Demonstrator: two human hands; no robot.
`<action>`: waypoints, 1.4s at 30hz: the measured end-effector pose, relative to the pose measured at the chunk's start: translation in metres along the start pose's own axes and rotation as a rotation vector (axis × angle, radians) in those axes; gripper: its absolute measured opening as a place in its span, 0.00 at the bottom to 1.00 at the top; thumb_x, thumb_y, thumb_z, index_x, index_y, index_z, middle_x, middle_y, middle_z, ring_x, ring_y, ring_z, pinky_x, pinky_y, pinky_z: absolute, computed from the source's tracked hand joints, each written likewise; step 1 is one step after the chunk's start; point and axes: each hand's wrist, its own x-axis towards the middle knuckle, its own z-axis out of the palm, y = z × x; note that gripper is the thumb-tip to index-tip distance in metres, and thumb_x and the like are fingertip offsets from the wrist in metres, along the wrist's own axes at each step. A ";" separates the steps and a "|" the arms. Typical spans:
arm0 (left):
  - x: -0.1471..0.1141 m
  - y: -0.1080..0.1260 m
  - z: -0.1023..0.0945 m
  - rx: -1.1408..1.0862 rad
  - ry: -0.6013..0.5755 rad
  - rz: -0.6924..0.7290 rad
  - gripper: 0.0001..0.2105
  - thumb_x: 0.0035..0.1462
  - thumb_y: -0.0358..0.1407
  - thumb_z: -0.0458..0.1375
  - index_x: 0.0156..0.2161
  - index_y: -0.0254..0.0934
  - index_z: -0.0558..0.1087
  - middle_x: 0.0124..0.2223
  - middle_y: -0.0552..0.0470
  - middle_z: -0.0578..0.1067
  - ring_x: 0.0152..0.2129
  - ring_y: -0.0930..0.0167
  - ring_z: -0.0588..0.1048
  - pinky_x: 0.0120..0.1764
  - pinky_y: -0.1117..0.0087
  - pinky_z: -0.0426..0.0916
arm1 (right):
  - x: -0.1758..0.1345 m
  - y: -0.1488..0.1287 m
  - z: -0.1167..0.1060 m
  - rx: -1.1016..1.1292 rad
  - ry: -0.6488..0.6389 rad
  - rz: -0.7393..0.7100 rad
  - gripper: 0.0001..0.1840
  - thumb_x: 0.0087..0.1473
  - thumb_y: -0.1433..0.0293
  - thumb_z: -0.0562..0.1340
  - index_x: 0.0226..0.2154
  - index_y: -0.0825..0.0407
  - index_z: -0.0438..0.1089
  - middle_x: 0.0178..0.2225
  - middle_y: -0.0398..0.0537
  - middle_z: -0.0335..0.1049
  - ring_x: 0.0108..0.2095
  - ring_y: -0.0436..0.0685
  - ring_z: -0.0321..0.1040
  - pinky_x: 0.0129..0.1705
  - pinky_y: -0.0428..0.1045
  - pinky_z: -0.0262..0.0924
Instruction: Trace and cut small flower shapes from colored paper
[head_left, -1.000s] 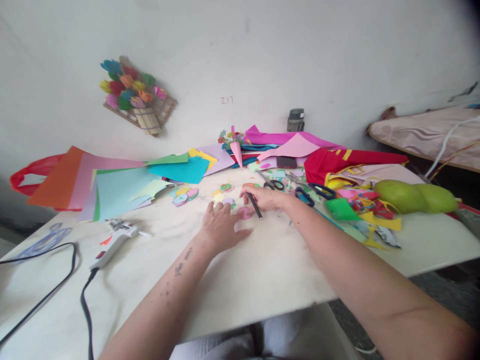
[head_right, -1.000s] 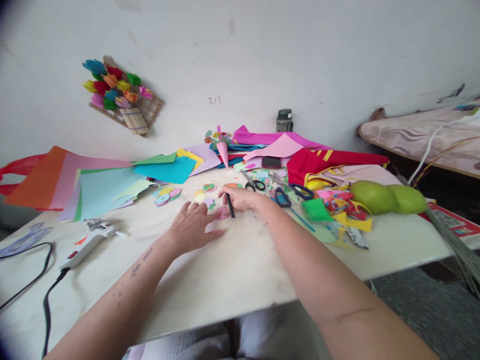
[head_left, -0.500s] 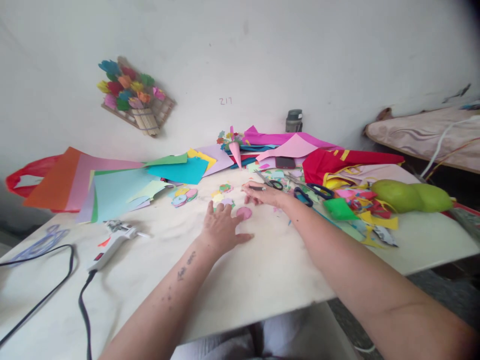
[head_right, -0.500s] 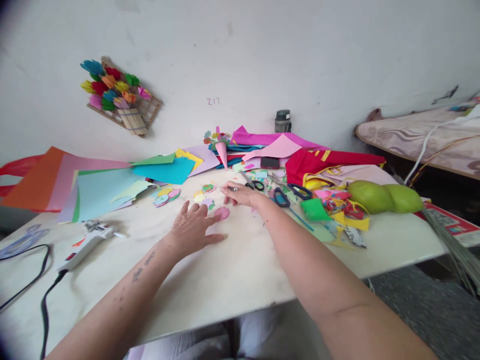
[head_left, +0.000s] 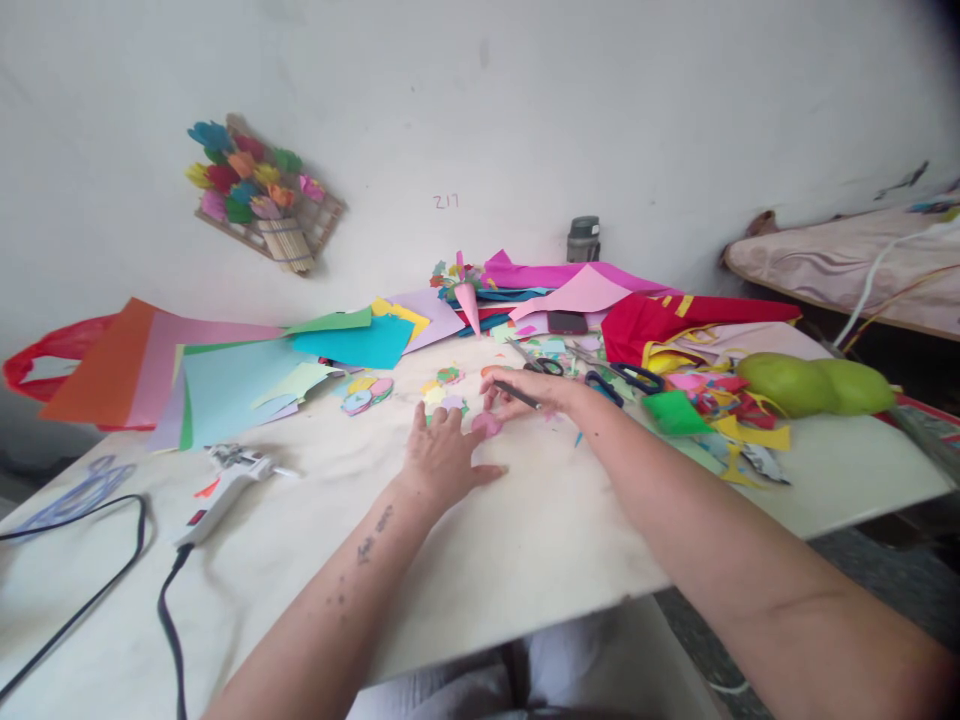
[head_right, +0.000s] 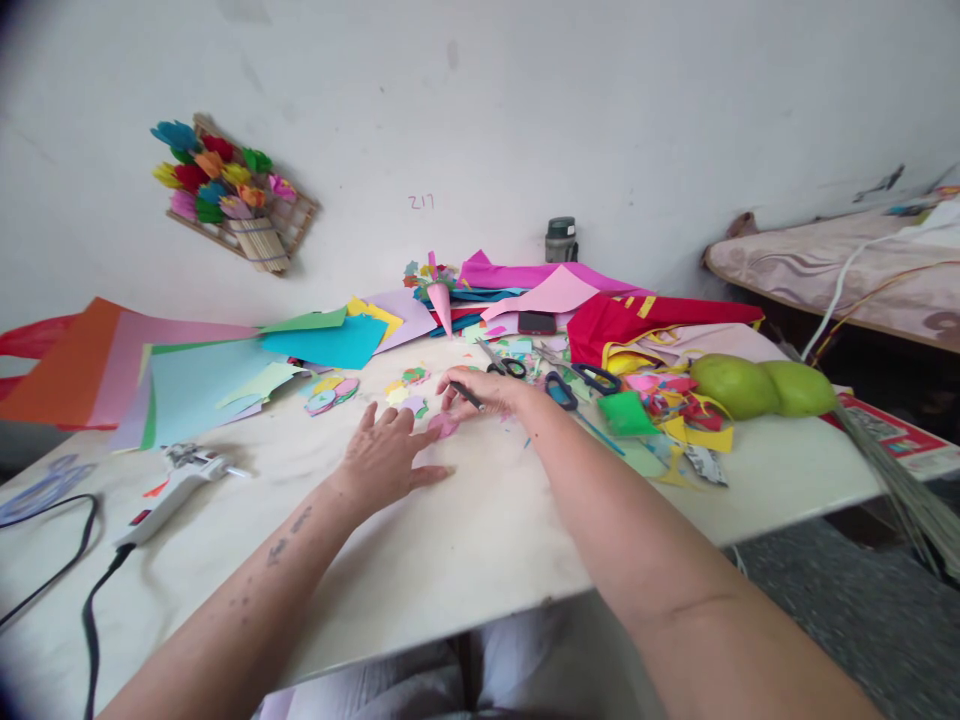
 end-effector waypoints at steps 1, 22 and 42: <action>0.000 0.000 0.000 -0.005 -0.001 -0.002 0.28 0.48 0.58 0.47 0.50 0.46 0.68 0.44 0.44 0.69 0.46 0.56 0.64 0.53 0.49 0.45 | -0.001 -0.002 -0.001 -0.045 -0.006 0.003 0.23 0.39 0.69 0.64 0.39 0.54 0.59 0.35 0.45 0.66 0.29 0.47 0.63 0.32 0.45 0.58; 0.016 -0.014 0.012 -0.227 0.185 0.042 0.11 0.55 0.44 0.52 0.37 0.49 0.76 0.33 0.50 0.70 0.35 0.68 0.68 0.45 0.63 0.56 | -0.007 -0.019 0.000 -0.158 -0.069 0.072 0.24 0.38 0.68 0.65 0.40 0.53 0.60 0.37 0.45 0.64 0.28 0.46 0.60 0.28 0.42 0.57; 0.005 -0.011 0.003 -0.109 0.059 0.097 0.18 0.54 0.43 0.51 0.50 0.47 0.67 0.44 0.47 0.68 0.41 0.63 0.66 0.46 0.59 0.58 | -0.001 -0.012 0.004 -0.149 -0.028 0.046 0.20 0.40 0.69 0.65 0.38 0.54 0.61 0.34 0.44 0.64 0.29 0.47 0.62 0.29 0.43 0.58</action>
